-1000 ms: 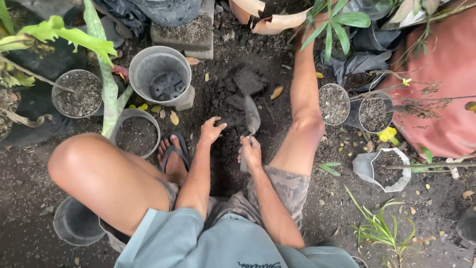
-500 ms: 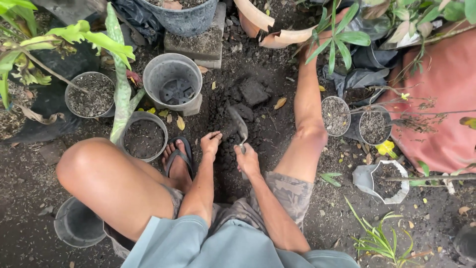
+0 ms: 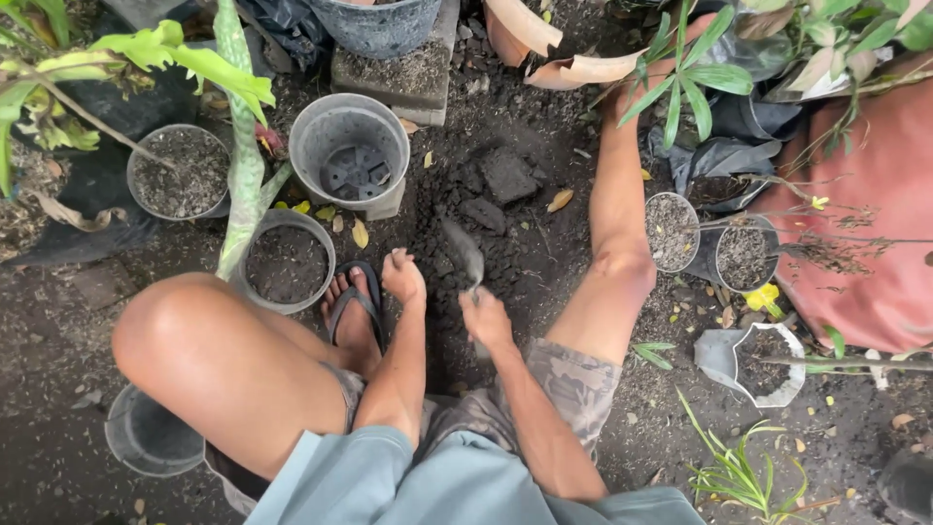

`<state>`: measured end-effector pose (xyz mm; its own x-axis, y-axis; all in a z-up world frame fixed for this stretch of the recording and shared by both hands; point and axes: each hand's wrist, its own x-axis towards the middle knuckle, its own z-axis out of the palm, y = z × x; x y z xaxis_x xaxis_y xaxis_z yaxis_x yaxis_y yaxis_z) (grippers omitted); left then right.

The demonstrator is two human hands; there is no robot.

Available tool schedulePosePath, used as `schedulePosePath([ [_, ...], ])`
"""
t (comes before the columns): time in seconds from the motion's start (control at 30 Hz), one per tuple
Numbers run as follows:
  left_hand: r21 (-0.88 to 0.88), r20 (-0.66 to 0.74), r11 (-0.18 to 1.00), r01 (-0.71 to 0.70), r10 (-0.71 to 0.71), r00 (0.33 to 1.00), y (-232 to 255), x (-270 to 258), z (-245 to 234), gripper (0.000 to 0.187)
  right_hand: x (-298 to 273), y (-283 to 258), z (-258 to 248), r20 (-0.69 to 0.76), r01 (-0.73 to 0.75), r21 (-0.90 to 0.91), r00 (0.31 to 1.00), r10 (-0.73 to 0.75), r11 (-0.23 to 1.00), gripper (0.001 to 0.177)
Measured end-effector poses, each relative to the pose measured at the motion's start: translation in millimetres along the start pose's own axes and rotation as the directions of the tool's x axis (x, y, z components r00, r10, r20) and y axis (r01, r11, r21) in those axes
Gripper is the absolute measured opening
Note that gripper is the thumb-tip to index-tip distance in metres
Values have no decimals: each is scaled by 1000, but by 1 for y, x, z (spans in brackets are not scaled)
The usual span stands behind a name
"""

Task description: The person sits on the ground and uses a hand trowel to scoop soil into a white plastic pot containing a plant. They then use the trowel to break up and level the soil on the ground around the pot.

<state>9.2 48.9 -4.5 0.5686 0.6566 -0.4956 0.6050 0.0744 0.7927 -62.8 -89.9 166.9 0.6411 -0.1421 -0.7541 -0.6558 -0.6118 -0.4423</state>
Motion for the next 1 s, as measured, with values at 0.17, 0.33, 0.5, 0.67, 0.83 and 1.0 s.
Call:
schedulePosePath([
  [0.17,348,498,876,-334,129,858,36,-52,-23,55,-41,-88,-66,-539,524,311,784,-307,793,30],
  [0.33,352,534,838,-417,187,824,35,-59,-27,34,-14,-81,-58,-762,744,160,511,-398,649,28],
  [0.5,363,444,841,-401,222,868,25,-57,-23,20,65,60,17,71,85,-95,994,-78,992,58],
  [0.67,465,526,730,-501,227,819,55,-64,-25,42,10,-27,-46,-176,129,-119,973,-149,984,47],
  [0.83,389,457,820,-420,223,861,73,-71,-29,38,-44,-111,-93,-632,654,110,627,-455,748,27],
  [1.0,317,323,912,-262,157,933,16,-30,5,31,39,-18,-22,-715,756,96,505,-483,648,23],
])
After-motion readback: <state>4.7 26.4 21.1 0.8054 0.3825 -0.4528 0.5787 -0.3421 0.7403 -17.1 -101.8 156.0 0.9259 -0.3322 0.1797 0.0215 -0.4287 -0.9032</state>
